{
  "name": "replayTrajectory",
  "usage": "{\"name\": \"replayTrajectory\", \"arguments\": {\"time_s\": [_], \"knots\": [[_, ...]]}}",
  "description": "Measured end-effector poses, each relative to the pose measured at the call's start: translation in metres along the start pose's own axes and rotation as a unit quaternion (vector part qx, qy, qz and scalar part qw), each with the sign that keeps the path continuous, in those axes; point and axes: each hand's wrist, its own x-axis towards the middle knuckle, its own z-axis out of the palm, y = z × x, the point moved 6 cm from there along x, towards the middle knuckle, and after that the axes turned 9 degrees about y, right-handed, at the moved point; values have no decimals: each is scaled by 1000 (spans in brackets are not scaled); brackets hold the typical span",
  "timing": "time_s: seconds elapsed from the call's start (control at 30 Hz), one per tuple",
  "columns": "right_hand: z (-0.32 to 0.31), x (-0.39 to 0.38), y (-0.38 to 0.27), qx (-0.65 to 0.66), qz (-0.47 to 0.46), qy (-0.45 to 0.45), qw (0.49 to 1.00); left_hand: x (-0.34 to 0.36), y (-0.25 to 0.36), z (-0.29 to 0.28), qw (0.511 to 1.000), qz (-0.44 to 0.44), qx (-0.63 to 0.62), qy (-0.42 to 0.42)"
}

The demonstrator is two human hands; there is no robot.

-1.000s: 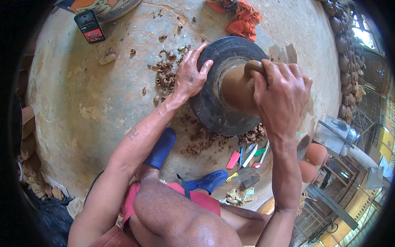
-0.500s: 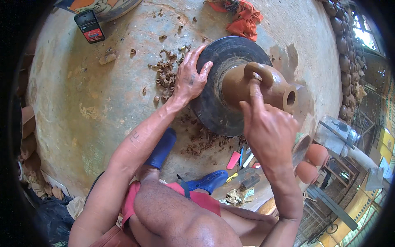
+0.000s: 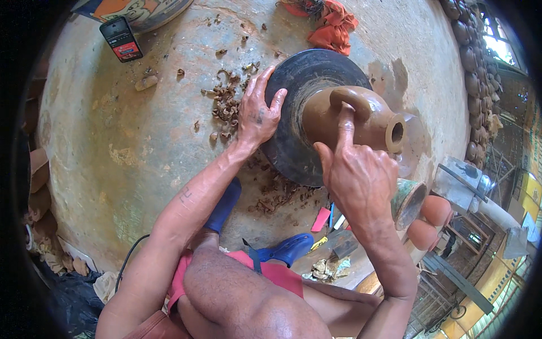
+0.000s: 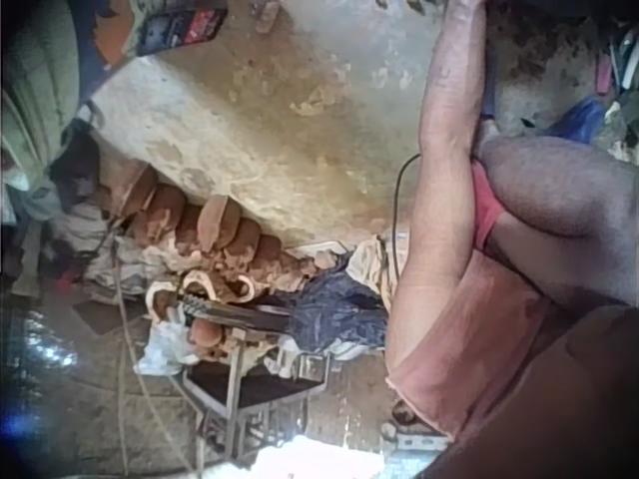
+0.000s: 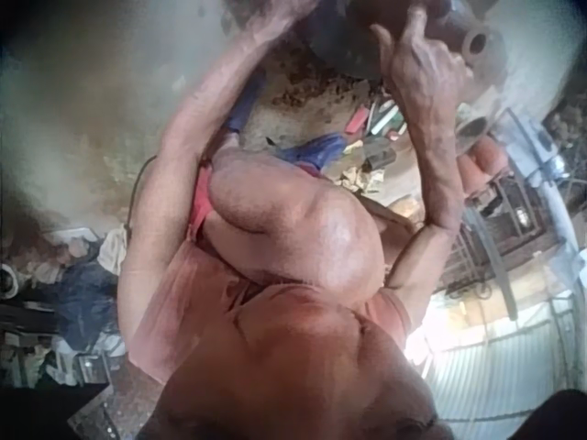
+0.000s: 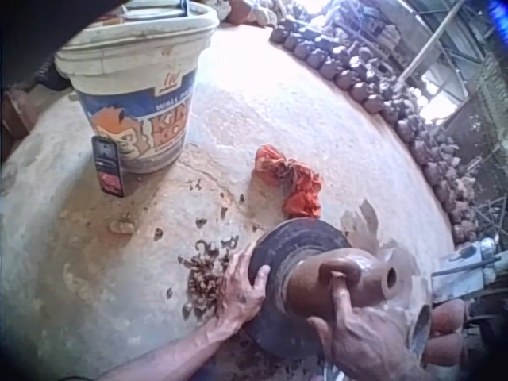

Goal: The person shapes and smooths a clay pot with handles on a rotating pottery wheel using a small tool and a piece of cloth.

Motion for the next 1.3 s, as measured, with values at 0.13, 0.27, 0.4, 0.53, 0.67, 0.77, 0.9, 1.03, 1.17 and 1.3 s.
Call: {"name": "replayTrajectory", "arguments": {"time_s": [0.13, 0.27, 0.4, 0.53, 0.67, 0.77, 0.9, 1.03, 1.17, 1.3], "knots": [[-1, -8, 7, -21, 10, -11, 1000, -2, 3, 1, 1000, -15, -7, -3], [-9, -7, 8, 24, -28, 32, 999, -1, -4, 0, 1000, -3, 0, -1], [0, 3, 0, -4, 4, -9, 1000, -4, 1, 1, 1000, -3, 2, 7], [5, -1, -1, -31, 26, -11, 999, -10, 3, 0, 1000, 5, 12, 15], [-5, -2, -5, -25, -22, -27, 999, -14, 3, -5, 1000, -7, 8, 21], [-10, 4, -2, -44, -18, -15, 999, -14, 4, -3, 1000, -4, 17, 23], [0, 9, 4, -62, -39, -21, 997, -13, 3, -1, 999, 7, 20, 25], [-1, 10, -13, -115, -77, -38, 990, -13, 1, -2, 1000, -9, 14, 19], [-9, 4, -29, -11, -144, 19, 989, -13, 3, -3, 1000, 1, 4, 22], [-11, -11, -29, 157, -138, 160, 965, -12, 3, -1, 1000, 0, 7, 20]]}}
